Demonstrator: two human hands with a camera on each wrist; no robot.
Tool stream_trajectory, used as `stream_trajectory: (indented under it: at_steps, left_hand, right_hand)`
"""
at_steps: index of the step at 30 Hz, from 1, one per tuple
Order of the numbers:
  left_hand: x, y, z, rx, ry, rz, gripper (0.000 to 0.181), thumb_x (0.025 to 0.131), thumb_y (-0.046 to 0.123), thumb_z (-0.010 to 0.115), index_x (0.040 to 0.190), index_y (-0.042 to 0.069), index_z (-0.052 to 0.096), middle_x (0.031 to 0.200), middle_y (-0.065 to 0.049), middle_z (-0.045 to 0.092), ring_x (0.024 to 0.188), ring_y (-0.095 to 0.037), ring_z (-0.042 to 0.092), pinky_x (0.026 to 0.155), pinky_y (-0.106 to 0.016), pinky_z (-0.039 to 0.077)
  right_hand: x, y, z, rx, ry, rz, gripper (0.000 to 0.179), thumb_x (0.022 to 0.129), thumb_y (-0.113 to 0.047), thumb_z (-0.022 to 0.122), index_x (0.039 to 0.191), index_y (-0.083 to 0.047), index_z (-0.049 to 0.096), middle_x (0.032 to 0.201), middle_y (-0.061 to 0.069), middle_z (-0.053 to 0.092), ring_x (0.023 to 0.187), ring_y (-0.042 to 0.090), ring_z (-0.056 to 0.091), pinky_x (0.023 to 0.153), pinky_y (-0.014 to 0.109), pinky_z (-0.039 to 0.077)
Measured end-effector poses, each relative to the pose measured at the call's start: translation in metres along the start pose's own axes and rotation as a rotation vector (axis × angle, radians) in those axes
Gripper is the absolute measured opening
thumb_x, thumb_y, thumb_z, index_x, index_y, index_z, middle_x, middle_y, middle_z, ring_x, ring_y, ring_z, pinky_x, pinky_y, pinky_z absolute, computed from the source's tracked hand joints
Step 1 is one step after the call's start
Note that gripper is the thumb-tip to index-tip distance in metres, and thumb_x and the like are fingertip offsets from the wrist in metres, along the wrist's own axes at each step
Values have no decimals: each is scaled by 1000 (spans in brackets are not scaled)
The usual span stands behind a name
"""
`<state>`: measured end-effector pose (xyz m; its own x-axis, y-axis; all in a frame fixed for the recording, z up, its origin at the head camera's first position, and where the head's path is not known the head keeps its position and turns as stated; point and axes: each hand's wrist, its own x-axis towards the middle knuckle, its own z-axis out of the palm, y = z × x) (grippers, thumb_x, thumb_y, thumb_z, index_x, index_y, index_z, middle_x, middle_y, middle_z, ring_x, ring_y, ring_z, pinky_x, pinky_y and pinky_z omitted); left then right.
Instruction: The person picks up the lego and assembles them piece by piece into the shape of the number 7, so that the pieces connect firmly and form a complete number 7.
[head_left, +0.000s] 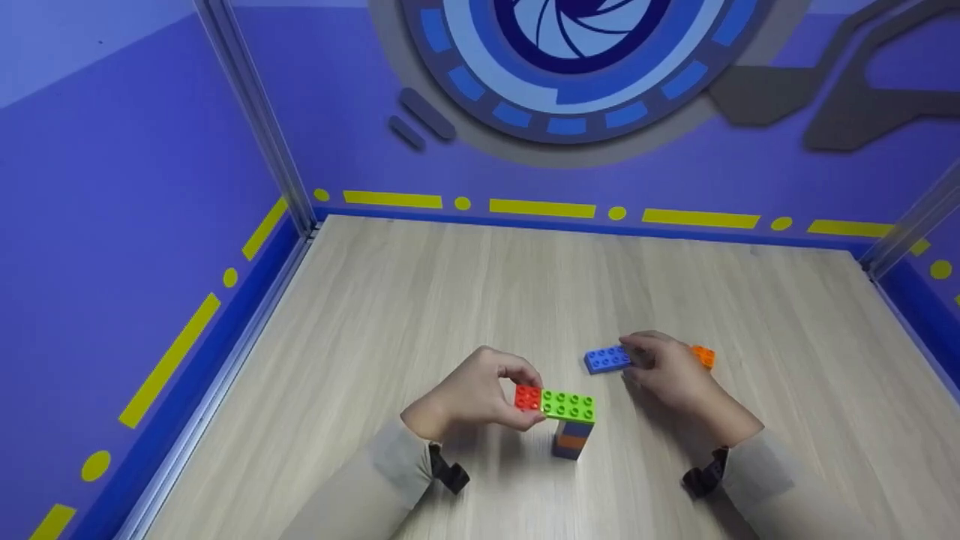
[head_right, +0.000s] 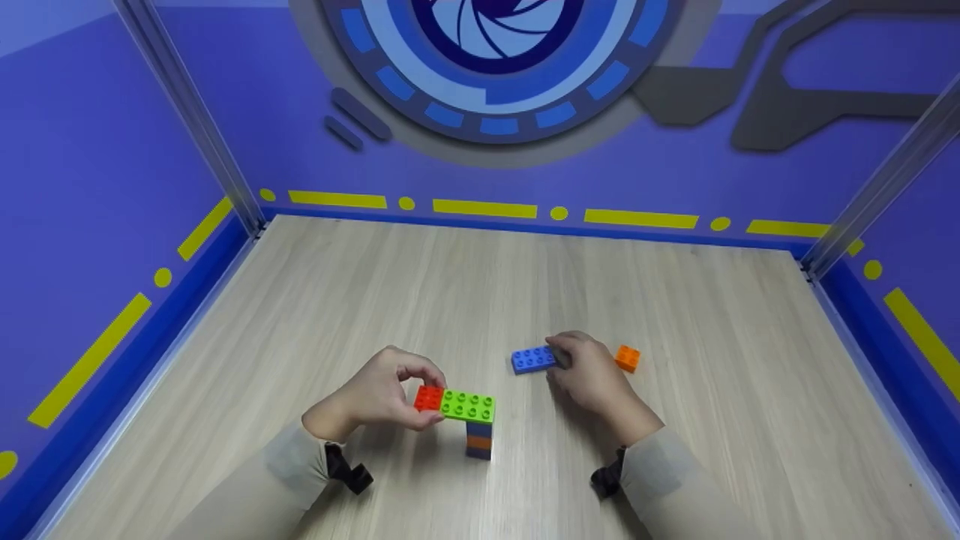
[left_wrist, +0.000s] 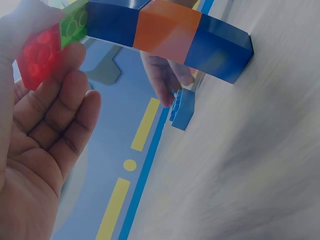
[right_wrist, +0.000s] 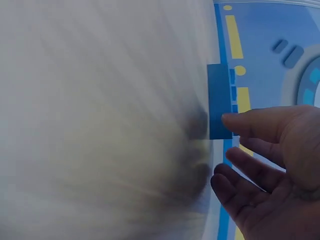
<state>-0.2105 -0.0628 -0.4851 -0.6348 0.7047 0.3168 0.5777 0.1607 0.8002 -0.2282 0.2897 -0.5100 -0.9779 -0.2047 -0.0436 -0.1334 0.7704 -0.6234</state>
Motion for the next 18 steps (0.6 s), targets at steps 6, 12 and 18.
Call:
stream_trajectory:
  at_steps: [6,12,18]
  left_hand:
    - [1,0,0,2,-20,-4,24,85,14,95,103,3,83,92,-10,84,85,5,66,85,-27,63]
    - [0,1,-1,9,-30,-17,24,86,15,94,104,4,83,94,-9,84,87,4,67,88,-26,62]
    - [-1,2,-1,-5,-18,-33,24,85,12,93,105,4,82,94,-10,82,88,3,65,92,-46,66]
  right_hand:
    - [2,2,1,-23,5,15,42,104,-5,76,145,0,72,142,24,74,130,42,72,116,66,57]
    - [1,1,1,-23,6,40,37,100,-13,82,135,-5,76,126,17,76,109,30,67,99,52,62]
    - [0,-2,3,-20,23,47,33,98,-17,87,127,-9,76,114,10,74,101,25,64,87,37,56]
